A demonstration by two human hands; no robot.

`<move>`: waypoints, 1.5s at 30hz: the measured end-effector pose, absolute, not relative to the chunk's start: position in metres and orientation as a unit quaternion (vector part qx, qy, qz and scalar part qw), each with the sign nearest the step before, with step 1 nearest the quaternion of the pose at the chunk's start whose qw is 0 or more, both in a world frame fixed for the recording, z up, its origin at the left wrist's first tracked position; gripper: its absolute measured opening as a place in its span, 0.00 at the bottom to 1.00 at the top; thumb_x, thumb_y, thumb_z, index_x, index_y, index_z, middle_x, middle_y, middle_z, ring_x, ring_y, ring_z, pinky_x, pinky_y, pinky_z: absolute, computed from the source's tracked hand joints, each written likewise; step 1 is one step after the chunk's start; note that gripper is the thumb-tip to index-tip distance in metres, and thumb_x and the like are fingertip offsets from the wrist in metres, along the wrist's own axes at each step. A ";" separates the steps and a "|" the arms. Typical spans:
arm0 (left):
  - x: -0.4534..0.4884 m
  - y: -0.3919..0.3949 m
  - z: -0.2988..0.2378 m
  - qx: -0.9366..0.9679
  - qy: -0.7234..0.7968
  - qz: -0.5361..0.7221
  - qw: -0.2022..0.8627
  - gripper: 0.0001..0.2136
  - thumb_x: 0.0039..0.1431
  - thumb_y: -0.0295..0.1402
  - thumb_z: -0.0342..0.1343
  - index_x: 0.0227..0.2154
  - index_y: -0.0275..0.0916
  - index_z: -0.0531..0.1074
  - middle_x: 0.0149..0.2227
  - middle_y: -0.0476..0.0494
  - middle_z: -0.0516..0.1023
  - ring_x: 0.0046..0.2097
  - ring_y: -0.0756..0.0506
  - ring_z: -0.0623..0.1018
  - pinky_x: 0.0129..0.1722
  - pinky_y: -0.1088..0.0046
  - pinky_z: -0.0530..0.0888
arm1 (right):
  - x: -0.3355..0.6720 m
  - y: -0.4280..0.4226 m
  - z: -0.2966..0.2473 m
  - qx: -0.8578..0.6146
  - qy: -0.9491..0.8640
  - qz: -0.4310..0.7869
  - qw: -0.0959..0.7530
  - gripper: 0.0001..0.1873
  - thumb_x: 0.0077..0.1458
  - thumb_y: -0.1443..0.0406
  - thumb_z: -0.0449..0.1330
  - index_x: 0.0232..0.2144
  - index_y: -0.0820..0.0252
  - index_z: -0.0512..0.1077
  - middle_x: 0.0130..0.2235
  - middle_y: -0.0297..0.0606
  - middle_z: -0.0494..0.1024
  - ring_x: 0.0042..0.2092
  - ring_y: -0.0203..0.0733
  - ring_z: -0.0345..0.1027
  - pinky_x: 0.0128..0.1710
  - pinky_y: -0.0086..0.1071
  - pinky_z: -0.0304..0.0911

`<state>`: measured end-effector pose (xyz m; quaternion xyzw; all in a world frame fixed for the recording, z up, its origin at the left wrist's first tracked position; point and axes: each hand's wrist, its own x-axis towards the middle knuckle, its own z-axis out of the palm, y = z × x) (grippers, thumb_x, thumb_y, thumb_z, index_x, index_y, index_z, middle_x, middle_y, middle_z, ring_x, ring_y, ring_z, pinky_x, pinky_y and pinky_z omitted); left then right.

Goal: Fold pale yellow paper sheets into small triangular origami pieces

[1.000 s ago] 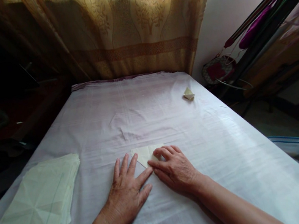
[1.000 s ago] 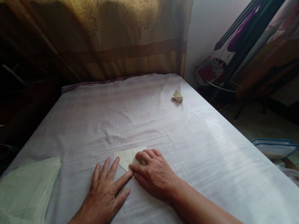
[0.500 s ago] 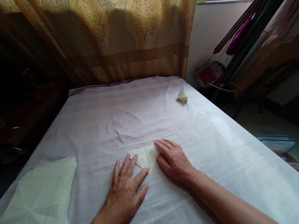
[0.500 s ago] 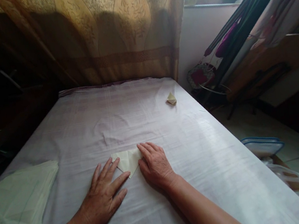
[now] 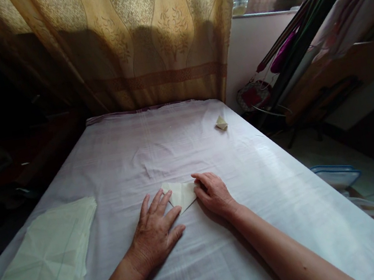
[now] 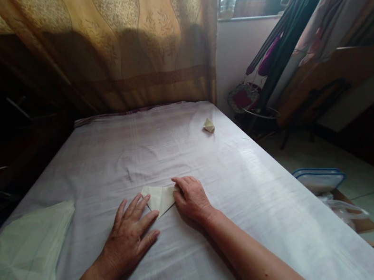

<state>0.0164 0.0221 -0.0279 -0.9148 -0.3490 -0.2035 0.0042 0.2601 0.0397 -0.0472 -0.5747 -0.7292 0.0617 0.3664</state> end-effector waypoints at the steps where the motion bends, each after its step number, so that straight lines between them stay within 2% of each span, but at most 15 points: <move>1: 0.018 0.022 -0.028 -0.914 -0.352 -0.204 0.006 0.15 0.64 0.45 0.54 0.49 0.47 0.75 0.62 0.37 0.68 0.66 0.34 0.62 0.65 0.44 0.52 | 0.261 0.038 -0.046 -0.578 -0.727 0.060 0.367 0.18 0.54 0.70 0.57 0.48 0.58 0.72 0.39 0.40 0.79 0.43 0.46 0.71 0.45 0.40 0.64; 6: 0.024 0.027 -0.026 -0.910 -0.362 -0.199 0.023 0.14 0.63 0.45 0.56 0.45 0.44 0.75 0.61 0.37 0.70 0.65 0.34 0.64 0.65 0.45 0.51 | 0.265 0.028 -0.043 -0.583 -0.727 0.052 0.360 0.13 0.55 0.70 0.57 0.42 0.57 0.75 0.37 0.40 0.80 0.41 0.46 0.72 0.44 0.39 0.63; 12: 0.030 0.042 -0.017 -0.918 -0.358 -0.167 0.024 0.08 0.63 0.38 0.56 0.42 0.44 0.76 0.59 0.39 0.73 0.64 0.33 0.65 0.64 0.43 0.53 | 0.272 0.018 -0.040 -0.577 -0.738 0.056 0.345 0.13 0.55 0.70 0.57 0.41 0.55 0.76 0.37 0.37 0.82 0.40 0.44 0.73 0.43 0.37 0.64; 20: 0.032 0.055 -0.019 -0.918 -0.356 -0.172 -0.014 0.08 0.63 0.33 0.56 0.43 0.46 0.77 0.54 0.44 0.77 0.61 0.36 0.69 0.65 0.44 0.54 | 0.274 0.015 -0.038 -0.566 -0.750 0.062 0.337 0.11 0.56 0.69 0.58 0.40 0.56 0.77 0.36 0.37 0.82 0.38 0.43 0.74 0.42 0.36 0.63; 26: 0.031 0.048 -0.034 -0.903 -0.365 -0.226 -0.003 0.11 0.66 0.32 0.51 0.48 0.42 0.75 0.52 0.42 0.79 0.58 0.39 0.73 0.63 0.46 0.59 | 0.274 0.015 -0.038 -0.554 -0.757 0.059 0.340 0.10 0.57 0.69 0.57 0.39 0.55 0.76 0.36 0.37 0.82 0.37 0.42 0.73 0.41 0.36 0.63; 29: 0.035 0.045 -0.032 -0.900 -0.352 -0.255 0.014 0.11 0.66 0.30 0.51 0.47 0.41 0.75 0.49 0.42 0.80 0.54 0.40 0.75 0.60 0.52 0.65 | 0.274 0.014 -0.037 -0.552 -0.763 0.060 0.331 0.10 0.57 0.69 0.56 0.39 0.56 0.76 0.35 0.37 0.82 0.37 0.42 0.73 0.41 0.36 0.63; 32: 0.038 0.041 -0.026 -0.905 -0.344 -0.249 0.016 0.09 0.65 0.27 0.52 0.43 0.41 0.76 0.44 0.43 0.80 0.47 0.43 0.76 0.52 0.61 0.71 | 0.274 0.013 -0.035 -0.548 -0.769 0.065 0.322 0.10 0.58 0.69 0.56 0.39 0.56 0.76 0.35 0.37 0.81 0.37 0.42 0.73 0.41 0.36 0.62; 34: 0.040 0.040 -0.023 -0.910 -0.339 -0.239 0.007 0.08 0.65 0.27 0.52 0.41 0.41 0.76 0.41 0.44 0.80 0.44 0.43 0.76 0.48 0.64 0.72 | 0.274 0.013 -0.035 -0.543 -0.771 0.069 0.326 0.10 0.58 0.69 0.56 0.40 0.56 0.76 0.35 0.37 0.81 0.37 0.42 0.73 0.41 0.36 0.62; 40: 0.040 0.039 -0.019 -0.913 -0.332 -0.236 -0.030 0.07 0.66 0.34 0.53 0.41 0.41 0.75 0.42 0.44 0.80 0.44 0.43 0.76 0.48 0.63 0.70 | 0.276 0.015 -0.035 -0.505 -0.784 0.095 0.349 0.13 0.56 0.73 0.56 0.39 0.57 0.77 0.33 0.37 0.80 0.35 0.41 0.71 0.40 0.35 0.64; 45: 0.040 0.041 -0.019 -0.911 -0.333 -0.239 -0.041 0.07 0.66 0.34 0.53 0.40 0.41 0.75 0.41 0.45 0.80 0.44 0.44 0.76 0.48 0.64 0.70 | 0.282 0.019 -0.037 -0.466 -0.813 0.095 0.335 0.18 0.53 0.76 0.56 0.41 0.55 0.78 0.36 0.37 0.79 0.38 0.41 0.70 0.41 0.34 0.65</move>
